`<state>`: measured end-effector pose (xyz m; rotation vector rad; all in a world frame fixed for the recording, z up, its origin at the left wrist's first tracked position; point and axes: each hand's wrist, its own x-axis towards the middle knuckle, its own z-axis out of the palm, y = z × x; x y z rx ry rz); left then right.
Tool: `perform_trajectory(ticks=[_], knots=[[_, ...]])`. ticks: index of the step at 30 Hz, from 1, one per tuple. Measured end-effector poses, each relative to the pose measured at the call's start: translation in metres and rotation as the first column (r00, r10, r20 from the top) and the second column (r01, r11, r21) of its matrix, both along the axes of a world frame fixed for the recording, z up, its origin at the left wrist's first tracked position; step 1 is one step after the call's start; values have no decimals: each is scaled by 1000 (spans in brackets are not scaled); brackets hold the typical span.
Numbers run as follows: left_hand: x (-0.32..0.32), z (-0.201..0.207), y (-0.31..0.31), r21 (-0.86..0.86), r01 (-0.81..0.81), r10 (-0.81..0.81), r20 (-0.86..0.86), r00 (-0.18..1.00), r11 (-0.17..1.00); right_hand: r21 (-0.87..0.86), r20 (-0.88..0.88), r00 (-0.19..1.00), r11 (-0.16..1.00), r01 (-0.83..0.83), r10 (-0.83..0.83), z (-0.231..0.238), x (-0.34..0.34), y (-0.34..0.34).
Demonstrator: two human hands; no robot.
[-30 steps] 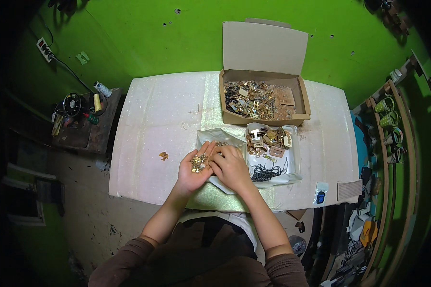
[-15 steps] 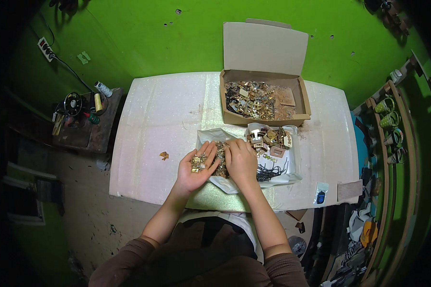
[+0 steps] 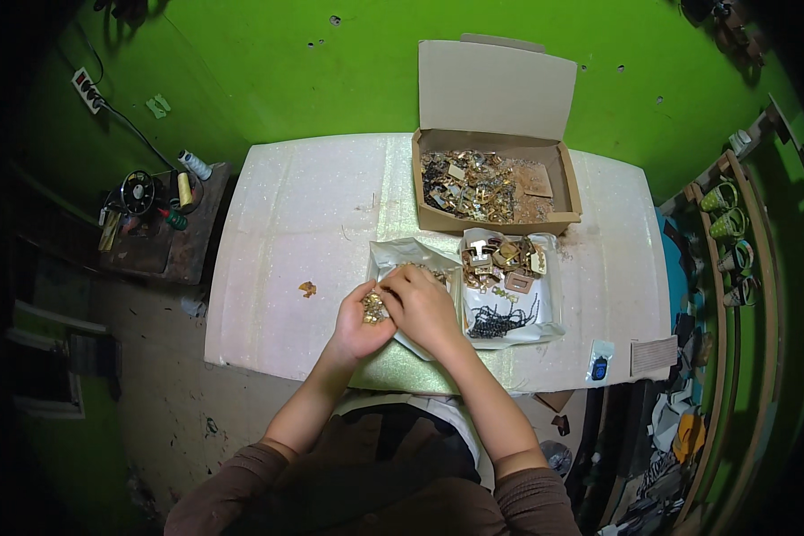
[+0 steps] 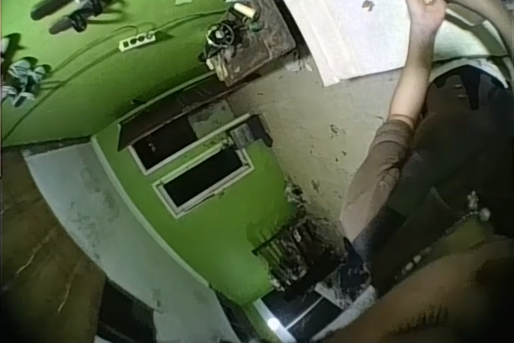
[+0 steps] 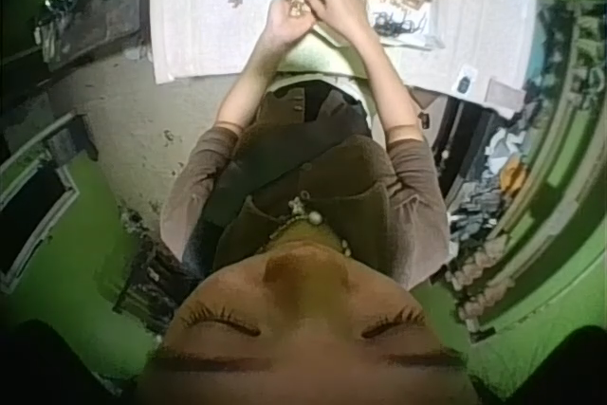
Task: Manually sorting various metal shoe accessories and buckles from a large box into smaller containers.
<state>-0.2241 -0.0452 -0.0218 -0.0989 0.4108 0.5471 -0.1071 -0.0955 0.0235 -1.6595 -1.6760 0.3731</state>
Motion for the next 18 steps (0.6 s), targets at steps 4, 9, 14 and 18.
perform_trajectory(ticks=[4, 9, 14, 18], knots=[[0, -10, 0, -37, 21, -23, -50, 998, 999, -44, 133, 990, 998, -40, 45, -2, -1, 2], [-1, -16, 0, -25, 32, -32, 13, 999, 999, 28, 91, 996, 1000, -8, 5, -1, 1, 5], [-5, -25, 3, -54, 39, -18, 346, 938, 998, 260, -27, 988, 953, 154, -152, 5, 8, 8], [-1, 1, 3, -57, -22, 29, 107, 994, 998, 277, 27, 934, 900, 336, -357, -3, 20, 7]])
